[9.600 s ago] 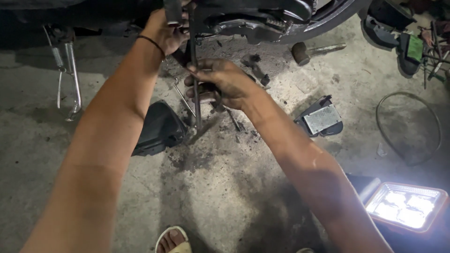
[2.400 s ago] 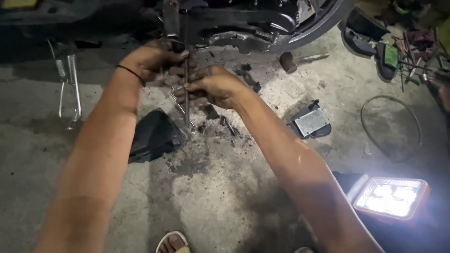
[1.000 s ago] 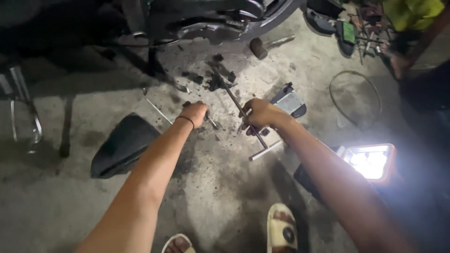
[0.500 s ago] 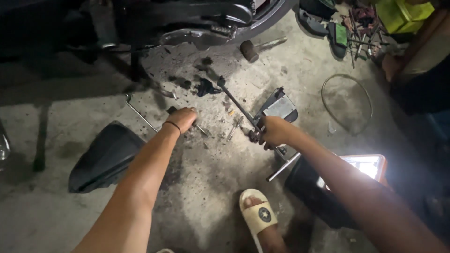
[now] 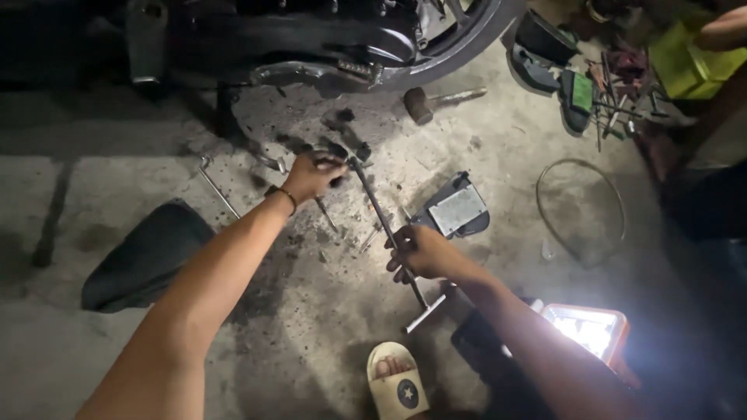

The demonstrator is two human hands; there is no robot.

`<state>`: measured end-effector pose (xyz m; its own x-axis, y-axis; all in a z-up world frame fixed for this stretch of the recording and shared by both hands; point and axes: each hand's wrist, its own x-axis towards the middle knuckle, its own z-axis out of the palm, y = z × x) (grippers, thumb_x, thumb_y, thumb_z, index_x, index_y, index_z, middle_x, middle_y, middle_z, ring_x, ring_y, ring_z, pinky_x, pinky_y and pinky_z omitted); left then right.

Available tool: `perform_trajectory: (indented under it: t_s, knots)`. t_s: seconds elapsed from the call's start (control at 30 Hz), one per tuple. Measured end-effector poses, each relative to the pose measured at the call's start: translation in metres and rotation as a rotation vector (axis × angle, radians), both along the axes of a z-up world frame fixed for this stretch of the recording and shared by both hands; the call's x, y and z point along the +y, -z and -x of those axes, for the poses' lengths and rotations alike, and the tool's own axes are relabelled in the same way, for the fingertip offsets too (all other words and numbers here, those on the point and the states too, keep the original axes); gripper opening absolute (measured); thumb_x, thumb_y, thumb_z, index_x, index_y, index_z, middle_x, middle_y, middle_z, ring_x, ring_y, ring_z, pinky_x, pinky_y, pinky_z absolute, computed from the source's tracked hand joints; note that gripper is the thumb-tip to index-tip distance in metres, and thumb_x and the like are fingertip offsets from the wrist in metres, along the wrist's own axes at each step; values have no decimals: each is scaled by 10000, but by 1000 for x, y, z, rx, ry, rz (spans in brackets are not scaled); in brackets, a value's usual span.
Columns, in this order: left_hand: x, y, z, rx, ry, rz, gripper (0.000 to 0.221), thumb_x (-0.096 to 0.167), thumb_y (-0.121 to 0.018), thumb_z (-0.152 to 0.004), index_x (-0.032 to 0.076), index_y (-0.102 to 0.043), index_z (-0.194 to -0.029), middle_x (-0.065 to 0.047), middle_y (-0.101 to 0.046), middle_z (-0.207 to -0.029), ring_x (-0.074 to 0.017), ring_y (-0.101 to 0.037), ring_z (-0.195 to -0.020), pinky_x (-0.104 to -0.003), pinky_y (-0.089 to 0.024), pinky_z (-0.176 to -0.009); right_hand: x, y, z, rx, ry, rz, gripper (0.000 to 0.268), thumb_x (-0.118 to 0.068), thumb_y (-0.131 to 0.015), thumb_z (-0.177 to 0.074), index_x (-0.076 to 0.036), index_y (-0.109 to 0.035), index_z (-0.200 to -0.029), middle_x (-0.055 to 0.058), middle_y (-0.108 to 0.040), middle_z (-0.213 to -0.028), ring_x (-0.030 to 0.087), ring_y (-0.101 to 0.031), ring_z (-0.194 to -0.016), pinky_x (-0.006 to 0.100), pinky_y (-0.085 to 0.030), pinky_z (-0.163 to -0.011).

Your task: Disassembling motorcycle engine components using a T-wrench and removing covers

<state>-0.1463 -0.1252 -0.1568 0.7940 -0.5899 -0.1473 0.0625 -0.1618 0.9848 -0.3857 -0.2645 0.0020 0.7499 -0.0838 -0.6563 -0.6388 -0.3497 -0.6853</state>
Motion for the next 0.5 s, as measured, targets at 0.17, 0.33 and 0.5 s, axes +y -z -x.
perform_trajectory:
  t_s: [0.17, 0.33, 0.5]
  knots:
    - [-44, -33, 9, 506, -317, 472, 363, 72, -846, -831, -61, -657, -1111, -174, -702, -991, -312, -703, -859, -374, -574, -671, -33, 38, -12, -23, 48, -84, 412, -49, -617, -936, 180, -504, -1260, 291, -742, -833, 313, -768, -633, 381, -656, -554]
    - [-64, -57, 13, 693, -320, 610, 467, 10, -860, -815, -11, -603, -1205, -151, -638, -1160, -353, -639, -1084, -518, -601, -947, -40, 21, -17, -94, -187, 281, 419, -215, -703, -841, 17, -694, -1190, 251, -755, -844, 379, -774, -845, 482, -616, -740]
    - [-85, -59, 18, 755, -451, 569, 327, 13, -816, -861, -46, -680, -1153, -215, -655, -1167, -385, -681, -1068, -491, -643, -896, -58, 12, -21, -80, -185, 324, 452, -249, -672, -836, -20, -691, -1224, 229, -757, -841, 347, -778, -801, 450, -601, -793]
